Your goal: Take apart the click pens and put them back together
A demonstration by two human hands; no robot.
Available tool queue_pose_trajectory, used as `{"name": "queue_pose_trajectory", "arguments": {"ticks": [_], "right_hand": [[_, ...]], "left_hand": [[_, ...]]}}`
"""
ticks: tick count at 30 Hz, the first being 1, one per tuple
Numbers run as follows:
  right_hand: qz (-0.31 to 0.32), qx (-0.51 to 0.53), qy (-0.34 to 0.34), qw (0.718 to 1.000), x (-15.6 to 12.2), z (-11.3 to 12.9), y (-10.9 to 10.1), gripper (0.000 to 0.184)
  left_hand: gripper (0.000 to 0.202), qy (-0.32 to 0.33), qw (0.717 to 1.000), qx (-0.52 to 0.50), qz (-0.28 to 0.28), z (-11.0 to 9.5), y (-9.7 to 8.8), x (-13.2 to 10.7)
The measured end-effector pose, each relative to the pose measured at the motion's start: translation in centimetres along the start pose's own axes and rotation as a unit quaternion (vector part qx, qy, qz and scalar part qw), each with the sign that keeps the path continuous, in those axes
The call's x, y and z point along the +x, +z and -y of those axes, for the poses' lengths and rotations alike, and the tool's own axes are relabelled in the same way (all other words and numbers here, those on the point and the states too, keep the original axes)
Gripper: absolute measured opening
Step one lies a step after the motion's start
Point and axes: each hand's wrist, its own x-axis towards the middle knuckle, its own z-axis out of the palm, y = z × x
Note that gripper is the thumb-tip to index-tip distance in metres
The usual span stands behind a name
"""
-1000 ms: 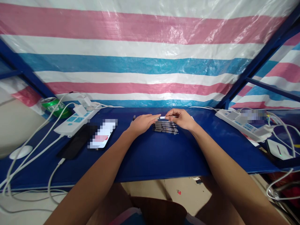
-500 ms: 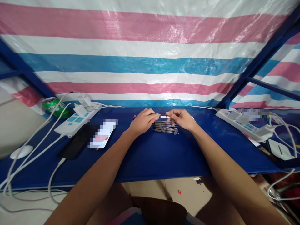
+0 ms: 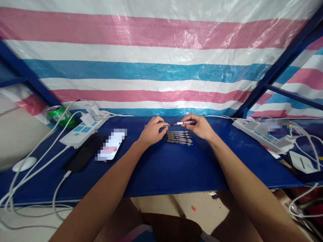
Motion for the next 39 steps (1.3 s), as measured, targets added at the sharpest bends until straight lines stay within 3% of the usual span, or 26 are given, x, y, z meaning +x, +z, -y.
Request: {"name": "queue_pose_trajectory", "arguments": {"ticks": [5, 10, 13, 15, 17, 24, 27, 31, 34, 39], "right_hand": [[-0.042, -0.015, -0.001, 0.999, 0.3, -0.1, -0.1, 0.032], [-0.104, -0.016, 0.010, 0.994, 0.7, -0.9, -0.5, 0.042], [-0.113, -0.022, 0.030, 0.993, 0.8, -1.9, -1.4, 0.053], [-0.119, -0.073, 0.055, 0.989, 0.7, -2.6, -2.3, 0.053], [-0.117, -0.165, 0.081, 0.976, 0.6, -3.2, -3.3, 0.044], [-0.051, -0.399, 0.145, 0.904, 0.2, -4.5, -4.6, 0.038], [-0.033, -0.457, 0.162, 0.874, -0.2, -5.1, -4.5, 0.039], [-0.026, -0.500, 0.172, 0.848, -0.4, -5.7, -4.5, 0.042], [-0.041, -0.498, 0.174, 0.849, -0.3, -5.8, -4.4, 0.047], [-0.050, -0.480, 0.153, 0.862, 0.0, -5.3, -3.6, 0.042]], "left_hand": [[0.027, -0.019, 1.000, -0.001, -0.024, 0.6, 0.1, 0.2], [0.022, -0.085, 0.995, -0.032, -0.043, 0.7, 0.1, 0.3], [0.049, -0.130, 0.988, -0.061, -0.055, 1.0, -0.1, 0.3], [0.066, -0.150, 0.985, -0.058, -0.058, 1.3, -0.4, 0.2], [0.071, -0.163, 0.984, -0.041, -0.056, 1.5, -0.8, 0.2], [0.087, -0.202, 0.979, -0.011, -0.036, 1.9, -1.6, 0.0], [0.083, -0.210, 0.978, 0.002, -0.021, 2.0, -1.4, -0.1], [0.058, -0.203, 0.978, 0.049, 0.020, 2.3, -1.3, -0.2], [0.045, -0.179, 0.977, 0.106, 0.046, 2.3, -1.5, -0.3], [0.056, -0.185, 0.963, 0.181, 0.069, 1.7, -1.5, -0.5]]}}
